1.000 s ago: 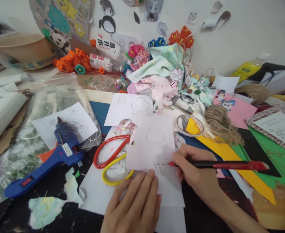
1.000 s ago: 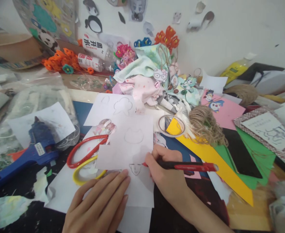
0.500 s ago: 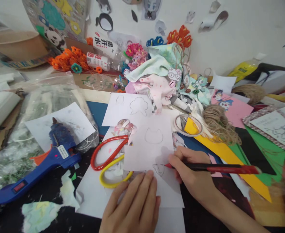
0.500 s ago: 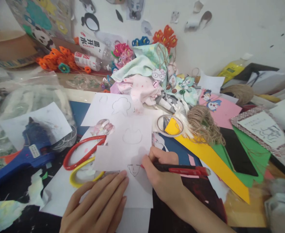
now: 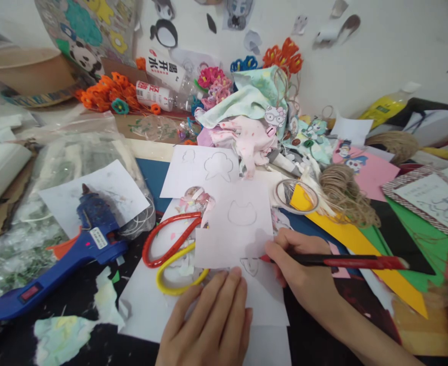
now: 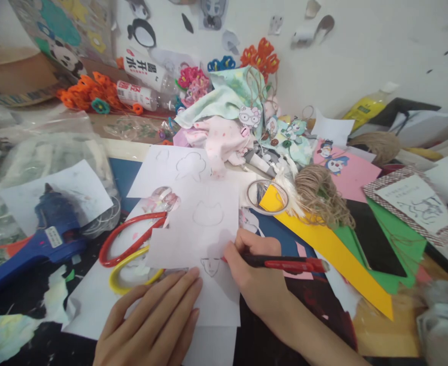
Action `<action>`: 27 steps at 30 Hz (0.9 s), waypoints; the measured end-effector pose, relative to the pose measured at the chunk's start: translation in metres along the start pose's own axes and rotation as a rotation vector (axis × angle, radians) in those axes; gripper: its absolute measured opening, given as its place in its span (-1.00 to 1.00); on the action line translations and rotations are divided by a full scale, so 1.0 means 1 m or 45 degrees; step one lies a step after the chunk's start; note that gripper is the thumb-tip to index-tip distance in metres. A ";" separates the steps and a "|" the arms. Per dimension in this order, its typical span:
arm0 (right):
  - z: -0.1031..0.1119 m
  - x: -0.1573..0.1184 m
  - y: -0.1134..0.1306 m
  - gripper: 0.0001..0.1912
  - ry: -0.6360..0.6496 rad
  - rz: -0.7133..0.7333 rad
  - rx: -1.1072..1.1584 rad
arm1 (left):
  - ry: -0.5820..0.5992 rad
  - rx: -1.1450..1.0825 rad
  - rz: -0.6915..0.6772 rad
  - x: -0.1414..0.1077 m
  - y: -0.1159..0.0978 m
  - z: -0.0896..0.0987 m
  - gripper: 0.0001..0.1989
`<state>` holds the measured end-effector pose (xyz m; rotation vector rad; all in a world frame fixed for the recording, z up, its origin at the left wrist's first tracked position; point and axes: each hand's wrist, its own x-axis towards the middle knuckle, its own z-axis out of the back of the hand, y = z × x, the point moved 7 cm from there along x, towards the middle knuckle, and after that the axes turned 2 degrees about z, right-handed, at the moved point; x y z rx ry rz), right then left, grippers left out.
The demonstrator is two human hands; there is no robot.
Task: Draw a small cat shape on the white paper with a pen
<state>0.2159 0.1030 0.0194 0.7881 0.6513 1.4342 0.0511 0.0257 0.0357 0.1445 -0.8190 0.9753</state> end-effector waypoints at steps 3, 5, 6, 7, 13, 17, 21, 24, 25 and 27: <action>-0.001 0.001 0.001 -0.60 -0.002 0.011 -0.007 | 0.026 0.008 -0.017 -0.001 0.000 0.000 -0.76; 0.000 0.001 0.000 -0.61 -0.024 0.009 0.013 | 0.030 0.008 -0.015 0.000 0.001 0.001 -0.75; 0.000 0.001 0.000 -0.61 -0.032 0.009 0.027 | 0.028 0.009 -0.014 0.000 0.001 0.002 -0.75; 0.000 0.001 0.000 -0.60 -0.032 0.012 0.035 | 0.029 0.011 -0.011 0.001 0.001 0.002 -0.75; 0.001 -0.001 -0.001 -0.61 -0.028 0.031 0.014 | 0.041 0.015 -0.016 0.002 0.001 -0.003 -0.75; 0.001 -0.001 -0.002 -0.61 -0.035 0.031 0.016 | -0.075 0.012 0.001 0.000 0.001 0.002 -0.73; 0.001 -0.002 -0.002 -0.60 -0.046 0.039 0.008 | 0.053 0.010 -0.022 0.000 0.000 -0.002 -0.76; 0.001 -0.002 -0.002 -0.62 -0.044 0.035 -0.008 | 0.038 0.011 -0.016 -0.001 0.000 0.002 -0.75; 0.001 -0.001 -0.002 -0.62 -0.040 0.032 -0.010 | 0.037 0.015 -0.017 -0.001 0.000 0.002 -0.75; 0.001 -0.001 -0.002 -0.62 -0.038 0.022 -0.007 | 0.041 0.019 -0.023 -0.001 -0.001 0.002 -0.75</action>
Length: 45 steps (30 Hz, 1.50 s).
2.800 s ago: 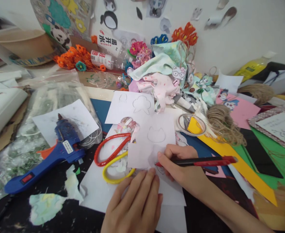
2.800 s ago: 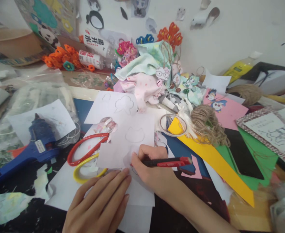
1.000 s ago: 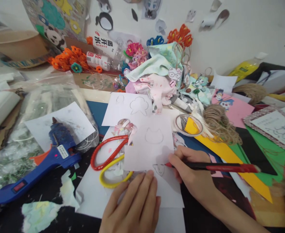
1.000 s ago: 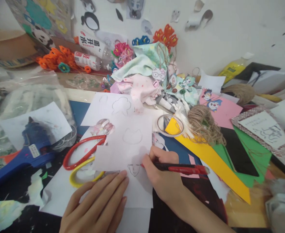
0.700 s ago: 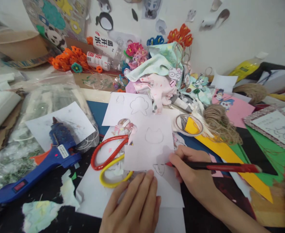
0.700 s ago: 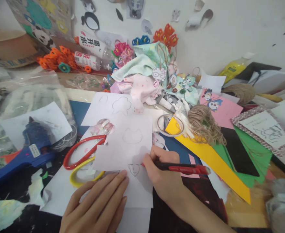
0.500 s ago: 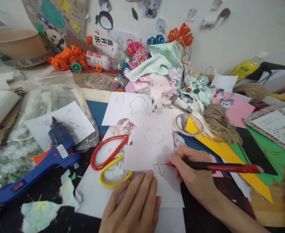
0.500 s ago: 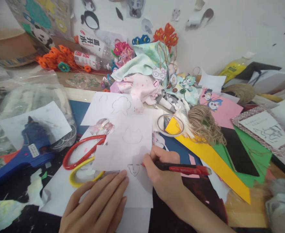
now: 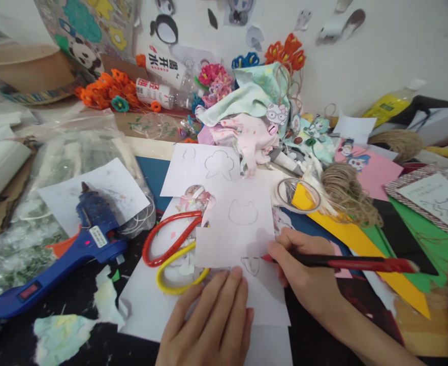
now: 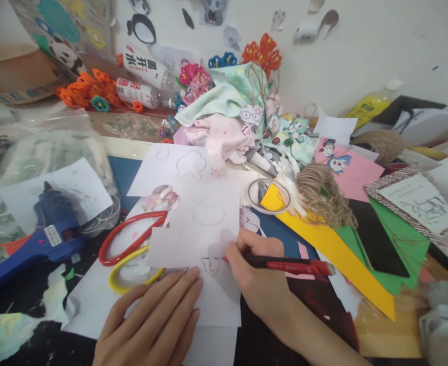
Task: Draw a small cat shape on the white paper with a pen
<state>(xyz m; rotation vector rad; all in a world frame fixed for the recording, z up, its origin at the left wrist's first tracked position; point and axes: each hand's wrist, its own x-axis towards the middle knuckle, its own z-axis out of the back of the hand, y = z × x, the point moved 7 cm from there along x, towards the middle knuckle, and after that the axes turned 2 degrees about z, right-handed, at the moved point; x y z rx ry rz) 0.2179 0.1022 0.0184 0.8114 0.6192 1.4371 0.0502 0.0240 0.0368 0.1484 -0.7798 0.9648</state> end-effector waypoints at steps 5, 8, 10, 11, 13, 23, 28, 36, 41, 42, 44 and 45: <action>-0.001 0.002 0.002 -0.62 0.001 0.010 -0.010 | -0.005 -0.001 0.009 0.001 0.000 -0.004 -0.75; 0.000 0.001 0.001 -0.62 -0.019 0.001 0.006 | -0.084 -0.009 0.033 0.001 0.001 -0.001 -0.73; 0.002 -0.001 0.002 -0.62 -0.037 -0.009 0.019 | -0.063 -0.011 0.046 0.000 0.001 -0.001 -0.75; 0.002 -0.002 0.002 -0.62 -0.029 -0.014 0.021 | -0.033 -0.009 0.047 -0.001 0.001 -0.002 -0.76; 0.001 -0.005 0.003 -0.61 0.011 -0.030 0.016 | 0.014 -0.007 0.043 -0.001 0.001 -0.003 -0.76; 0.000 -0.008 -0.003 -0.58 0.023 -0.066 0.046 | -0.004 0.018 0.013 -0.003 0.002 -0.004 -0.77; -0.001 -0.008 -0.004 -0.57 0.029 -0.060 0.058 | -0.024 0.016 0.045 -0.003 0.002 -0.003 -0.77; -0.001 -0.006 -0.001 -0.57 0.034 -0.049 0.053 | -0.142 0.004 0.094 -0.004 0.001 -0.004 -0.76; 0.000 -0.007 -0.001 -0.58 0.032 -0.048 0.033 | -0.013 0.007 0.046 -0.003 0.002 -0.004 -0.77; 0.001 -0.007 -0.001 -0.58 0.013 -0.046 0.031 | -0.006 0.012 0.030 -0.003 0.002 -0.004 -0.77; 0.001 -0.007 0.001 -0.58 0.008 -0.036 0.033 | -0.005 0.025 0.004 -0.003 0.002 -0.003 -0.77; 0.000 -0.006 0.002 -0.58 0.025 -0.030 0.034 | -0.007 0.029 -0.004 -0.003 0.002 -0.003 -0.77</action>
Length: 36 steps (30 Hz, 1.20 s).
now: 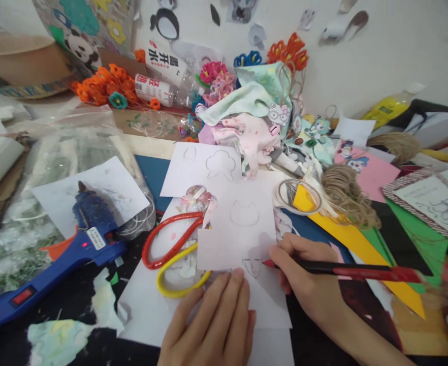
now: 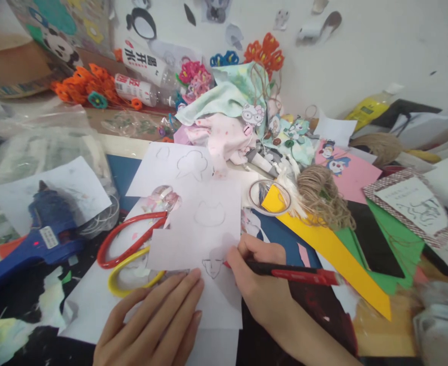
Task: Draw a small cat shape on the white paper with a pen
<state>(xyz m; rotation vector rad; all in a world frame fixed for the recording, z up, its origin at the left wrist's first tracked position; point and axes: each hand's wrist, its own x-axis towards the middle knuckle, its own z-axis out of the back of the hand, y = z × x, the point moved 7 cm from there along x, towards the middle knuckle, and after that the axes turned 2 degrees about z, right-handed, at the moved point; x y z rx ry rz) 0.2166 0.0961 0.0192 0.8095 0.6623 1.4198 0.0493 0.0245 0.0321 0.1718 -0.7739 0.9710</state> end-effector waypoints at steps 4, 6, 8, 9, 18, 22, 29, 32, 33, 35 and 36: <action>-0.002 0.002 0.001 -0.58 0.032 0.008 -0.003 | 0.002 0.003 -0.006 -0.001 0.000 -0.001 -0.77; 0.000 0.002 0.001 -0.58 0.012 0.002 0.002 | 0.005 0.002 -0.002 -0.001 0.000 -0.001 -0.77; -0.001 0.001 0.001 -0.59 0.019 0.000 0.004 | 0.005 0.000 0.001 -0.001 0.000 -0.001 -0.77; -0.001 0.001 0.001 -0.59 0.031 0.000 0.000 | 0.005 0.000 0.001 -0.001 0.000 -0.001 -0.77; -0.003 0.001 0.001 -0.59 0.067 0.013 -0.001 | 0.014 0.005 -0.001 -0.001 -0.001 0.000 -0.77; -0.001 0.000 -0.001 -0.59 0.025 -0.006 -0.004 | 0.007 -0.009 0.023 -0.001 0.000 0.001 -0.77; -0.002 0.001 0.003 -0.58 0.052 0.010 -0.033 | -0.030 -0.019 0.034 0.000 -0.002 -0.001 -0.77; -0.003 0.000 0.003 -0.58 0.078 0.012 -0.023 | -0.132 -0.023 0.080 0.000 -0.001 0.001 -0.76; -0.003 0.000 0.002 -0.59 0.076 0.013 -0.014 | -0.132 -0.024 0.083 0.000 -0.001 0.001 -0.76; -0.001 0.000 0.002 -0.58 0.016 0.025 0.013 | -0.067 -0.023 0.067 0.001 -0.002 -0.001 -0.77; 0.001 0.000 0.002 -0.57 -0.024 0.032 0.029 | -0.031 -0.021 0.053 0.001 -0.002 -0.002 -0.77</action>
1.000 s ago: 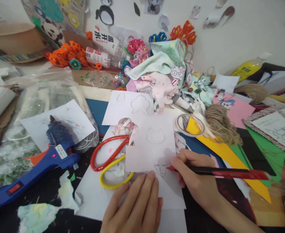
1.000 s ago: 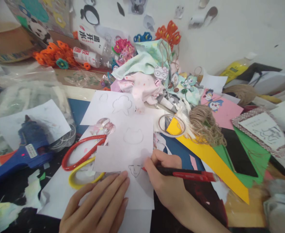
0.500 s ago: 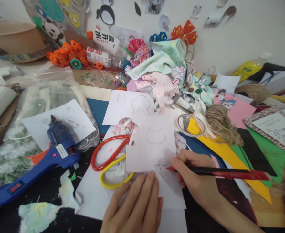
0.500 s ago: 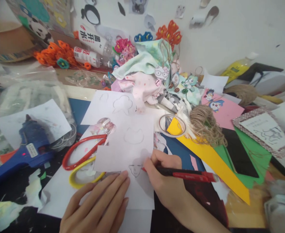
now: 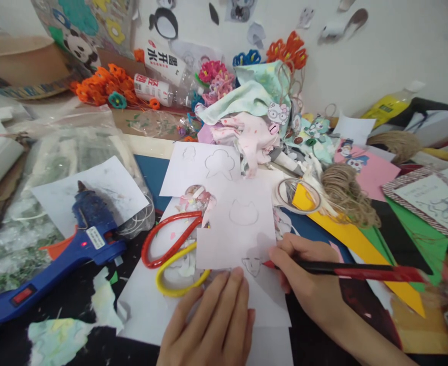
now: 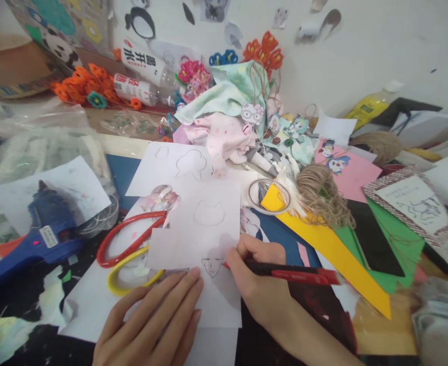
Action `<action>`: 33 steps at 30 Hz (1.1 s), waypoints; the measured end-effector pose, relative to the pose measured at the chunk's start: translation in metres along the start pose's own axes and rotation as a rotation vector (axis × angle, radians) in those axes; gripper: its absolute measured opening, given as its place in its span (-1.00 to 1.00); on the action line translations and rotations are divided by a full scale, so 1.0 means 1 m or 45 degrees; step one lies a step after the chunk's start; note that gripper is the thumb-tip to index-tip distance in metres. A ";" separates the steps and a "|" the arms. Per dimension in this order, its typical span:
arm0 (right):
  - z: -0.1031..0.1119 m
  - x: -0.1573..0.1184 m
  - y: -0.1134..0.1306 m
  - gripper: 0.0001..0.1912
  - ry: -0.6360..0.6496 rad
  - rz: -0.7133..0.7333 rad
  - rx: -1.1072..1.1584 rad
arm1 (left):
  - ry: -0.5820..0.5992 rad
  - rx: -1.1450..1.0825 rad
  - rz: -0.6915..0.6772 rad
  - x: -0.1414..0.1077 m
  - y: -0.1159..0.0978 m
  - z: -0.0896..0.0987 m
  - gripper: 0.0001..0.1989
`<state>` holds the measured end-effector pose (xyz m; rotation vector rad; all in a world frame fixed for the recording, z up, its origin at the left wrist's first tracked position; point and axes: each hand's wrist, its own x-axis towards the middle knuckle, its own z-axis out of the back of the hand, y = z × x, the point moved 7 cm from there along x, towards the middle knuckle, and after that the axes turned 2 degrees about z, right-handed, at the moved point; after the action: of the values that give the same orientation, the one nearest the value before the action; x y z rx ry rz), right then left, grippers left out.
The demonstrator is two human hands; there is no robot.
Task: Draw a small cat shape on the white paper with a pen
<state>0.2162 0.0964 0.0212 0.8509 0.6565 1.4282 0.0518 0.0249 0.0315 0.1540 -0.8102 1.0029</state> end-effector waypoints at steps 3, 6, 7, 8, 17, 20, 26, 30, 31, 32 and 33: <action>0.003 0.002 -0.001 -0.55 -0.077 -0.005 0.065 | 0.041 0.007 -0.035 0.000 0.000 0.002 -0.77; 0.002 0.003 0.000 -0.56 -0.052 -0.016 0.081 | 0.049 0.000 -0.044 0.000 0.001 0.004 -0.77; 0.002 0.002 0.001 -0.56 -0.052 -0.007 0.069 | 0.049 -0.005 -0.040 0.000 0.000 0.003 -0.77; 0.003 0.002 0.002 -0.55 -0.054 0.002 0.053 | 0.046 -0.011 -0.035 -0.001 0.000 0.003 -0.77; -0.002 0.011 0.002 -0.55 -0.001 0.015 0.160 | -0.122 -0.027 0.007 -0.002 -0.001 0.003 -0.76; -0.008 0.020 0.007 -0.65 0.046 0.033 0.335 | -0.037 -0.009 -0.014 -0.001 -0.001 0.000 -0.77; -0.014 0.018 0.014 -0.64 0.101 0.087 0.274 | -0.106 -0.013 -0.039 -0.004 -0.001 0.002 -0.77; -0.025 0.012 0.006 -0.55 0.272 0.029 0.193 | -0.032 0.006 -0.029 -0.005 -0.001 0.001 -0.78; -0.026 0.012 0.005 -0.56 0.285 0.028 0.180 | -0.030 0.007 -0.026 -0.005 -0.001 0.002 -0.78; -0.027 0.012 0.004 -0.57 0.293 0.028 0.163 | -0.037 0.008 -0.023 -0.005 -0.001 0.003 -0.78; -0.028 0.012 0.003 -0.58 0.300 0.028 0.147 | -0.035 0.008 -0.019 -0.004 -0.001 0.003 -0.77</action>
<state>0.1918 0.1116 0.0094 0.7875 0.9177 1.5359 0.0493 0.0199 0.0310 0.1795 -0.8301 0.9909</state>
